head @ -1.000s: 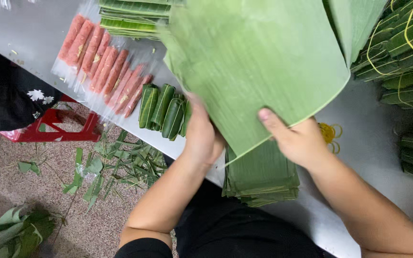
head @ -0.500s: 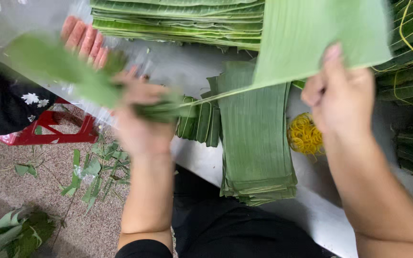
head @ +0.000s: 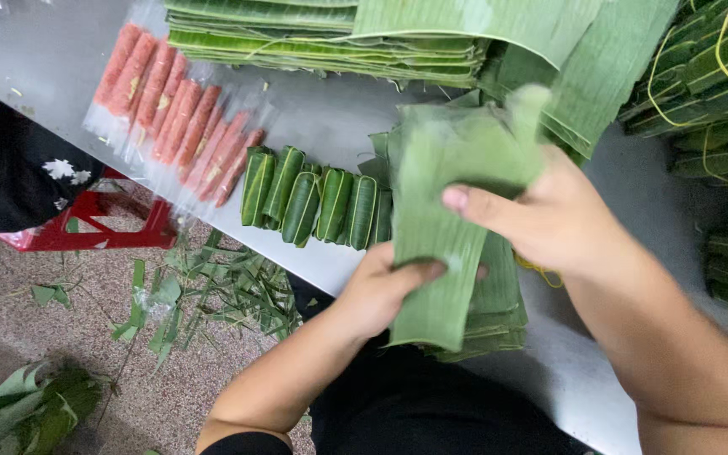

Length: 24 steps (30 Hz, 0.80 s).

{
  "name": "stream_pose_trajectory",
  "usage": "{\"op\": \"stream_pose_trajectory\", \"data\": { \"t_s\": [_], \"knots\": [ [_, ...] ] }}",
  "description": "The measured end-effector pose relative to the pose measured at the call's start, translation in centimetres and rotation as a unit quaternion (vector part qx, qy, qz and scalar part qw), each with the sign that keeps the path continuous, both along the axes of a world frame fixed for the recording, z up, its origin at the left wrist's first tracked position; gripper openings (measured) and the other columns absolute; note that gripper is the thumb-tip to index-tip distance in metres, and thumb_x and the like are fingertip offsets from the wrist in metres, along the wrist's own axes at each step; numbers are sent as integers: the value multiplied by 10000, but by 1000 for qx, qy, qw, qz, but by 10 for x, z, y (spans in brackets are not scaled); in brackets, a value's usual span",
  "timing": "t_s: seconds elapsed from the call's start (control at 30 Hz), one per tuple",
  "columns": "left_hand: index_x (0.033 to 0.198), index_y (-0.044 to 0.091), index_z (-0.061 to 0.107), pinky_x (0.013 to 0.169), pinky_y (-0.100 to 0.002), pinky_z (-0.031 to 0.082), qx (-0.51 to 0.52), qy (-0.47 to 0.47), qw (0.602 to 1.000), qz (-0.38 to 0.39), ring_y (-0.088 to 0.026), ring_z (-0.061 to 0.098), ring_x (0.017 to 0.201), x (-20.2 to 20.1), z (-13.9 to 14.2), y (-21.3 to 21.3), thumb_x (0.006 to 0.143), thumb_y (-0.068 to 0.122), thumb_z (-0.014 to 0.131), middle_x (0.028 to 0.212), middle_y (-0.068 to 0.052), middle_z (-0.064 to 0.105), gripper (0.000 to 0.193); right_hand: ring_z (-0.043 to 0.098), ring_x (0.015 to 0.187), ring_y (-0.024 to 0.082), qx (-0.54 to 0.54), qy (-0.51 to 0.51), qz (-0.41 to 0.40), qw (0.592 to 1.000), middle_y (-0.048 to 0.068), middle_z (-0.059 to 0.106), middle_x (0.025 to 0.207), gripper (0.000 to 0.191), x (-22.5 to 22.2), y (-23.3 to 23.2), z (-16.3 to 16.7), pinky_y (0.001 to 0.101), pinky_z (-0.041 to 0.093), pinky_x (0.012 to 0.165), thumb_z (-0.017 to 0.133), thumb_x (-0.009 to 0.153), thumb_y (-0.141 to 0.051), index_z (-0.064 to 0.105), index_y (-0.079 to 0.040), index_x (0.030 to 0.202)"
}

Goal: The person wraps meat rolls in banana leaves. They fold a cut banana leaf piece around a meat roll, roll it into a cylinder, secure it with a yellow rubber band, and place the finished wrapped roll in a row on the table, repeating the cycle for successive rolls.

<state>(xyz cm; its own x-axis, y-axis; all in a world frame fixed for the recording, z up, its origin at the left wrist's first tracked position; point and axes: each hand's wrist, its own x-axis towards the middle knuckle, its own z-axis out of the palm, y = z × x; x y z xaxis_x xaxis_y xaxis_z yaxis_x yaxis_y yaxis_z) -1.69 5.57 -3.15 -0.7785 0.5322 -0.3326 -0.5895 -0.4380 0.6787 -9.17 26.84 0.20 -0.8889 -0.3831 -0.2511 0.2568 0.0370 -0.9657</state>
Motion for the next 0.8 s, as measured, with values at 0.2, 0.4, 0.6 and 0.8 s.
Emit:
{"op": "stream_pose_trajectory", "data": {
  "t_s": [0.2, 0.4, 0.6, 0.8],
  "knots": [
    [1210, 23, 657, 831, -439, 608, 212, -231, 940, 133, -269, 728, 995, 7, -38, 16, 996, 420, 542, 1064, -138, 749, 466, 705, 1205, 319, 149, 439, 186, 866, 89, 735, 1236, 408, 45, -6, 22, 478, 523, 1033, 790, 781, -241, 718, -96, 1156],
    [1259, 5, 681, 931, -331, 548, -76, 50, 996, -12, -203, 675, 1047, 11, -31, 11, 1125, 234, 576, 1129, -85, 734, 285, 715, 1007, 281, 156, 478, 109, 858, 105, 725, 1114, 551, 47, 7, 18, 427, 539, 871, 800, 769, -460, 699, -41, 1112],
    [1122, 91, 695, 809, -330, 550, -360, 299, 862, -192, -237, 728, 902, 8, 19, -2, 1033, 269, 623, 961, -106, 738, 212, 585, 543, 274, 328, 505, 83, 794, 59, 559, 608, 320, 50, 10, -11, 410, 439, 514, 873, 779, -349, 656, -129, 698],
    [1158, 148, 726, 790, -375, 545, -506, 371, 772, -97, -268, 727, 904, 7, 36, -24, 946, 272, 726, 992, -99, 754, 246, 709, 775, 229, 157, 363, 53, 917, 101, 712, 887, 170, 53, -6, 1, 311, 539, 695, 751, 890, -140, 729, -25, 1014]
  ]
}}
